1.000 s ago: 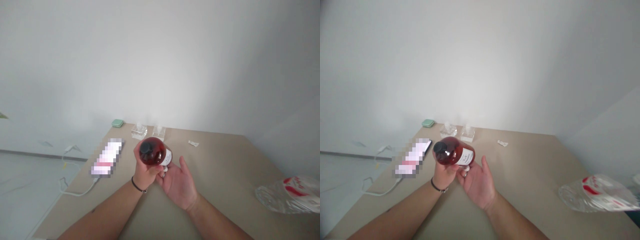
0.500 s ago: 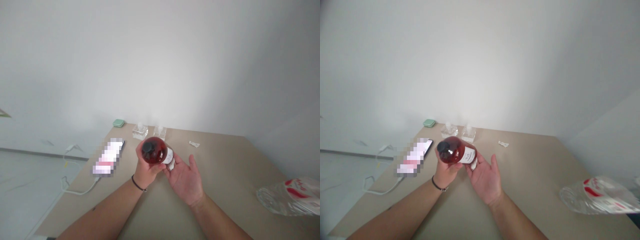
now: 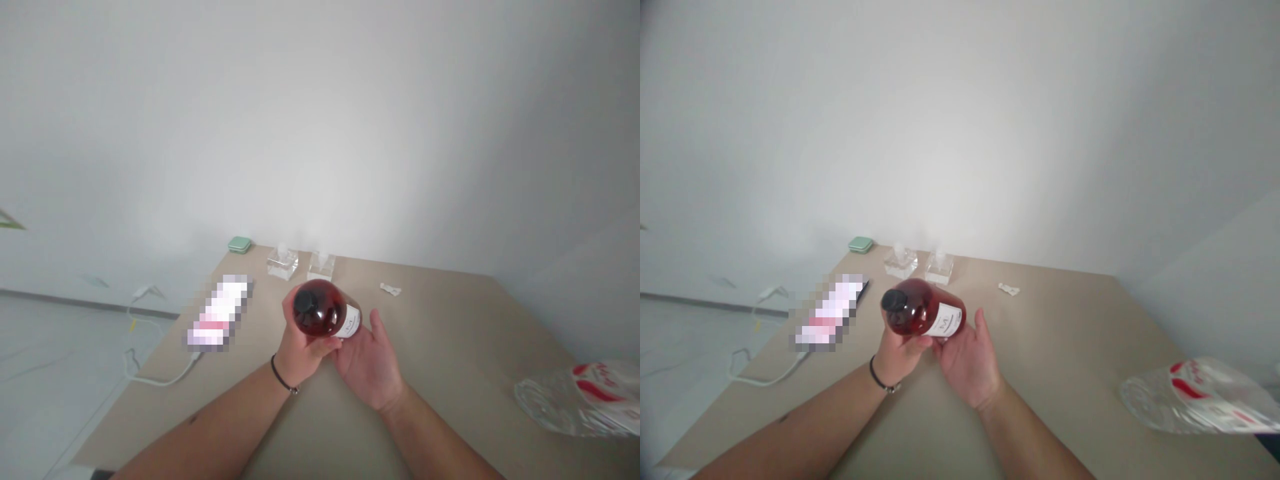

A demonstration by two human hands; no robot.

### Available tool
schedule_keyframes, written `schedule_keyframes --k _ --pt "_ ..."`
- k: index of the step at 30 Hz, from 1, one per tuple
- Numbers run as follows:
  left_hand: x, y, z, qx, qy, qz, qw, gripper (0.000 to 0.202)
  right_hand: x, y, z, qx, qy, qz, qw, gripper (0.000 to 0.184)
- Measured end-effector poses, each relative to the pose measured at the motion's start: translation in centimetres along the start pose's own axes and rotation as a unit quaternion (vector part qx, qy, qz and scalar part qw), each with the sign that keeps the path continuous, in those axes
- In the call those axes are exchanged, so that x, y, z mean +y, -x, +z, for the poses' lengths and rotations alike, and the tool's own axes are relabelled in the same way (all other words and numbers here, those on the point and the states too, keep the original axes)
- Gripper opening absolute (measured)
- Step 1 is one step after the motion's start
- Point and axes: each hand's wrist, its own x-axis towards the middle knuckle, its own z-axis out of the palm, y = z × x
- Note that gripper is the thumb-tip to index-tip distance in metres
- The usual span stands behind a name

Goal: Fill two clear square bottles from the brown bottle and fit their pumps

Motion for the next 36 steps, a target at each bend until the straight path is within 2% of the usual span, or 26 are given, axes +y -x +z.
schedule_keyframes --k 7,11,18,25,29,36 --pt "-0.8 -0.6 -0.6 0.028 -0.012 0.007 1.000 0.088 -0.3 0.3 -0.6 -0.014 -0.029 0.017 0.999 0.067" --pt "-0.7 -0.7 -0.6 0.022 -0.010 0.003 1.000 0.083 -1.2 0.6 -0.5 0.001 -0.025 -0.011 1.000 0.070" --pt "-0.5 0.0 -0.2 -0.007 -0.014 0.000 1.000 0.085 -1.8 0.2 -0.7 0.039 -0.024 -0.052 0.998 0.064" --pt "-0.6 0.7 -0.1 -0.007 -0.034 0.011 0.999 0.088 -0.6 -0.1 -0.2 0.020 -0.001 -0.013 1.000 0.064" --pt "-0.8 0.2 -0.3 0.022 -0.056 0.032 0.998 0.089 -0.2 0.0 -0.6 -0.009 0.010 0.005 1.000 0.062" --pt "-0.6 -0.9 -0.6 0.041 -0.062 0.044 0.996 0.083 -0.7 0.5 -0.8 -0.014 -0.008 0.007 1.000 0.066"
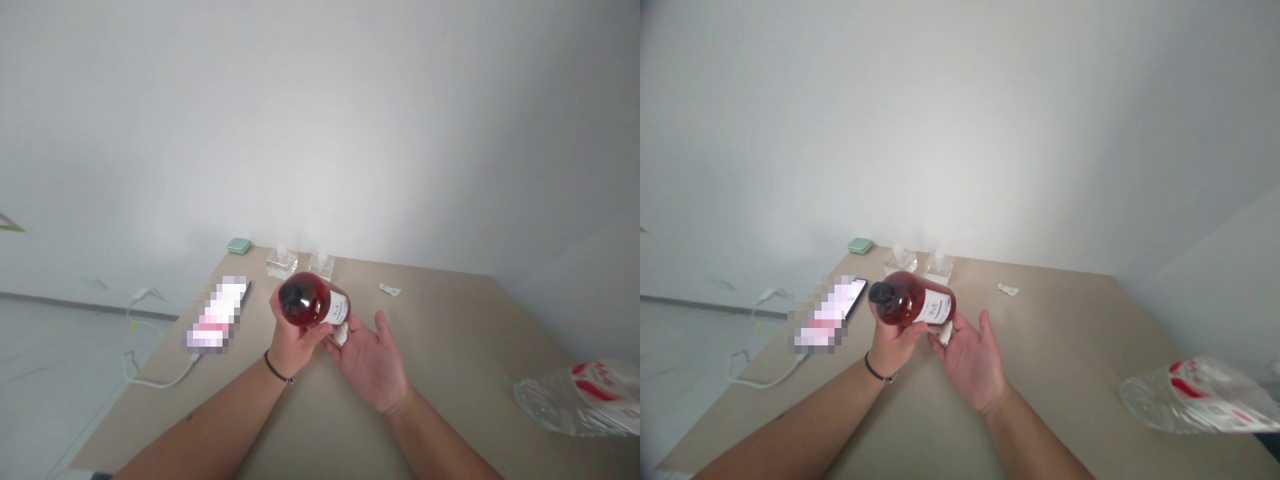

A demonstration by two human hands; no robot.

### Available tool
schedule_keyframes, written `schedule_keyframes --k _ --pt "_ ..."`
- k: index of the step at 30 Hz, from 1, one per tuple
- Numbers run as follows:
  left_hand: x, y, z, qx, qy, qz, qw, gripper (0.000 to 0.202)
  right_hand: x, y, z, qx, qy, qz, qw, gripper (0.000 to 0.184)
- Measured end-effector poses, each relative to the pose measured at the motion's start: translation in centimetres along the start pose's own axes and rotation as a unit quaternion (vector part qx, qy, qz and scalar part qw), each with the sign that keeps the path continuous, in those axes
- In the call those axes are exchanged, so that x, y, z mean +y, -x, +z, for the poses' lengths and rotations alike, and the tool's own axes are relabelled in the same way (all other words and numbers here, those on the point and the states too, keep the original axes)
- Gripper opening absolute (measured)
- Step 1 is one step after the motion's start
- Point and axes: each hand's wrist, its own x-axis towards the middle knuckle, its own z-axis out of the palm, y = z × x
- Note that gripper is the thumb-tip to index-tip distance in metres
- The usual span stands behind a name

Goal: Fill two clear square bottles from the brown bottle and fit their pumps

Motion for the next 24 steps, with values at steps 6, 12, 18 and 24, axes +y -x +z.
schedule_keyframes --k 6,12,18,24 --pt "0.0 0.1 -0.1 0.007 -0.005 -0.018 1.000 0.084 -0.4 0.1 0.4 0.028 0.004 -0.035 0.999 0.067" --pt "0.3 0.3 0.1 -0.011 0.008 -0.029 0.999 0.080 -0.7 0.1 0.1 0.047 0.008 -0.067 0.997 0.062" --pt "0.6 0.9 0.6 -0.032 0.050 -0.044 0.997 0.078 0.1 -0.2 0.4 0.028 0.017 -0.055 0.998 0.061" --pt "0.9 0.9 0.4 -0.017 -0.005 -0.039 0.999 0.080 1.2 -0.3 0.2 0.005 0.048 -0.028 0.998 0.061"
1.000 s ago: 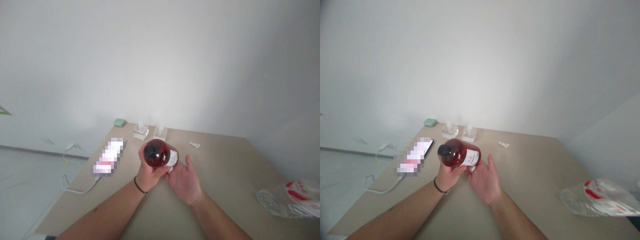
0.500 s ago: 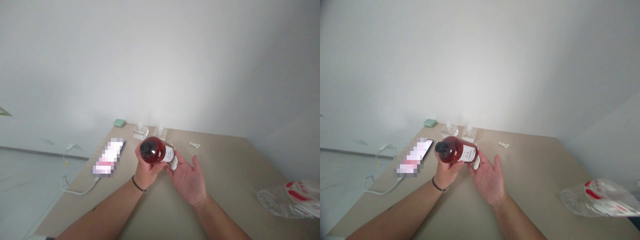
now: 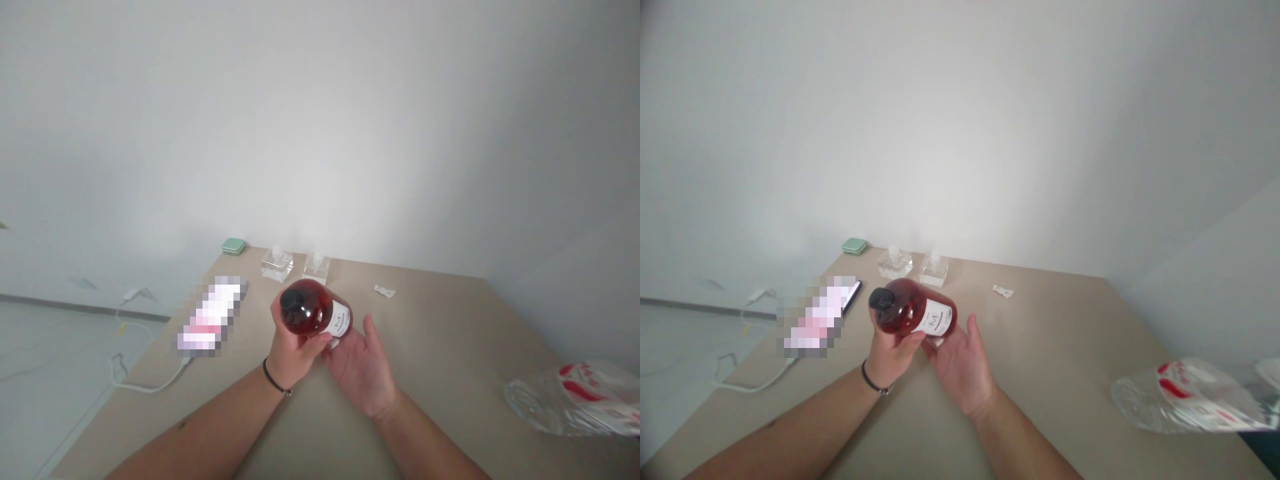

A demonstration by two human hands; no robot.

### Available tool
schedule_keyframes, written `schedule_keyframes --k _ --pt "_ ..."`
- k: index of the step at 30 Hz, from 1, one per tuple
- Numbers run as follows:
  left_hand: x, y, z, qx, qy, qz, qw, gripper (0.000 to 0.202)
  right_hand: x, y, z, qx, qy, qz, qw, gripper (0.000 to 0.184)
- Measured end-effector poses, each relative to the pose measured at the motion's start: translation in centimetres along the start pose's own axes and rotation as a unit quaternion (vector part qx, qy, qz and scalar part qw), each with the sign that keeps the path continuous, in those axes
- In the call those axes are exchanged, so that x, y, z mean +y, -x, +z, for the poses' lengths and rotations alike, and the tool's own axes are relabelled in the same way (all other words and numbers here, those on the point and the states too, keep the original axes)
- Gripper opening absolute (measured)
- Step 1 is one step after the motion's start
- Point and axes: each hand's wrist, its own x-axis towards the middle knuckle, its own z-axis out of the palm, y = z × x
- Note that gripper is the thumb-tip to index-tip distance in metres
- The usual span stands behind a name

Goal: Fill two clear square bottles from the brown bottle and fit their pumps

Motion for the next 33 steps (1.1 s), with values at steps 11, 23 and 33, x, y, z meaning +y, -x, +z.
schedule_keyframes --k 11,23,33 --pt "-1.3 -1.1 -1.0 0.074 -0.014 -0.014 0.997 0.090 -1.2 -0.5 -1.4 0.058 -0.045 -0.002 0.997 0.053" --pt "0.7 -1.2 -0.5 -0.119 0.097 -0.122 0.981 0.075 -6.2 -1.1 -7.9 0.319 0.395 -0.198 0.838 0.015" --pt "0.7 -0.7 0.4 -0.167 0.019 -0.112 0.979 0.073 -4.2 1.0 -4.0 0.127 0.419 -0.233 0.868 0.053"
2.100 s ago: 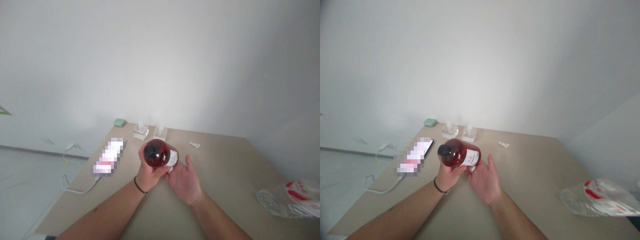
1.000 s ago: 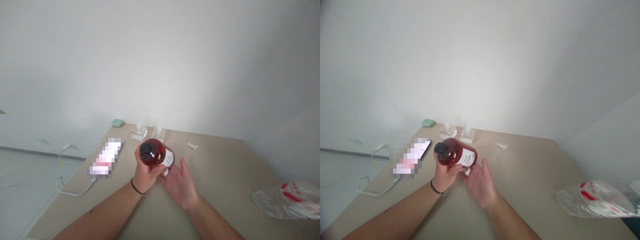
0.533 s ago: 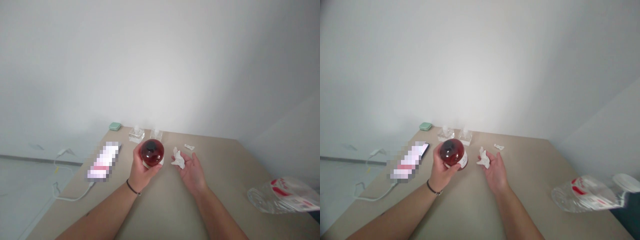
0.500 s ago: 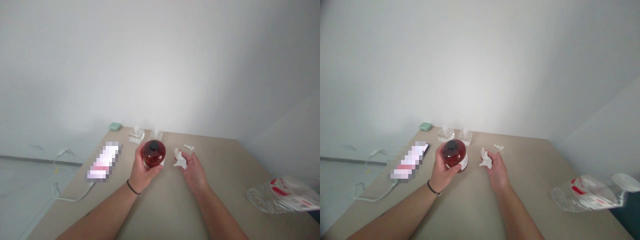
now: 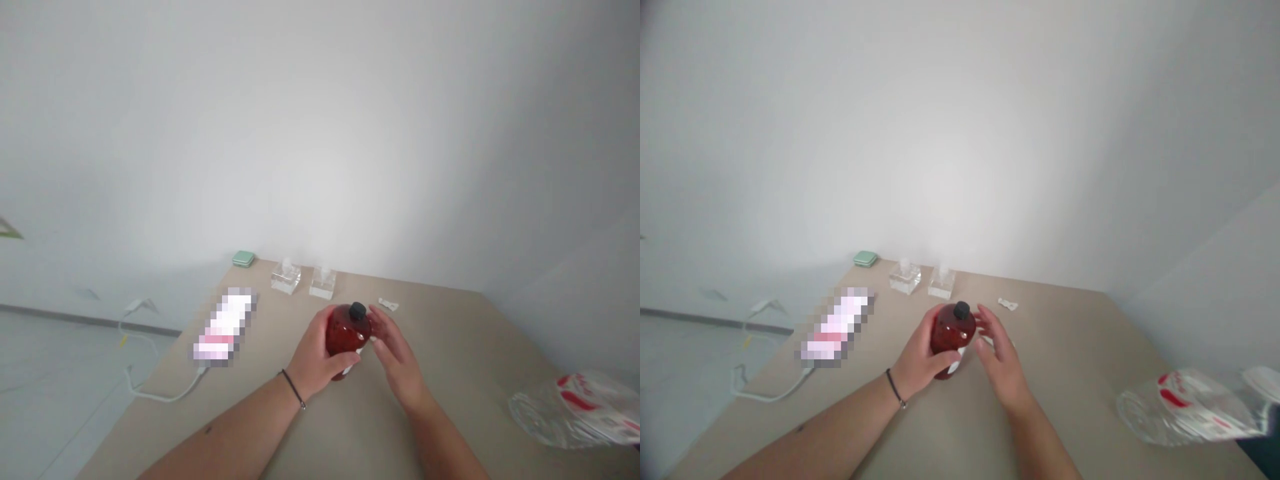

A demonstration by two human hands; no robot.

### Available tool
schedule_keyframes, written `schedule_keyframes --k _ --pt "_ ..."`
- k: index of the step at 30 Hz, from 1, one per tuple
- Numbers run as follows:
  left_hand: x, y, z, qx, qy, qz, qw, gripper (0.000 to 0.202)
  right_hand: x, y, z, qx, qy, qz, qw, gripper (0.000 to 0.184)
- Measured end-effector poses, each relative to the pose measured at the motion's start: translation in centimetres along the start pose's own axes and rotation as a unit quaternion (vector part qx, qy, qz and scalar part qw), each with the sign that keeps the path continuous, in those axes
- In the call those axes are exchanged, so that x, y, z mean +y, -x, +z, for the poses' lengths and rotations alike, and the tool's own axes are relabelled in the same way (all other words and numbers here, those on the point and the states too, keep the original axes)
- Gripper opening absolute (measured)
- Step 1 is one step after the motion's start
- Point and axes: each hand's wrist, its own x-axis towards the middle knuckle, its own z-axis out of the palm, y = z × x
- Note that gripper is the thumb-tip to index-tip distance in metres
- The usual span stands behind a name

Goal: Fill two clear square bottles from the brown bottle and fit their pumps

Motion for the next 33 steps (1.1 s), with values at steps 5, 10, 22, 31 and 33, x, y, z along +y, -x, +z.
schedule_keyframes --k 5,10,22,31,33 --pt "-0.7 -0.5 -0.5 -0.031 -0.139 0.046 0.989 0.078 -0.2 0.2 1.9 -0.031 -0.018 0.030 0.999 0.078" --pt "-1.7 -1.5 -2.1 -0.013 -0.213 0.081 0.973 0.086 -0.2 -2.2 1.8 0.037 -0.011 -0.029 0.999 0.078" --pt "-7.2 -6.4 -8.2 0.297 -0.310 -0.033 0.903 0.083 0.1 -12.5 1.6 0.117 0.211 -0.025 0.970 0.096" --pt "-7.6 -7.1 -8.3 0.284 -0.321 -0.085 0.900 0.081 3.2 -14.9 1.8 0.100 0.232 -0.015 0.967 0.096" --pt "-7.6 -7.2 -8.3 0.271 -0.330 -0.096 0.899 0.080 3.5 -14.9 1.9 0.092 0.231 -0.018 0.968 0.096"
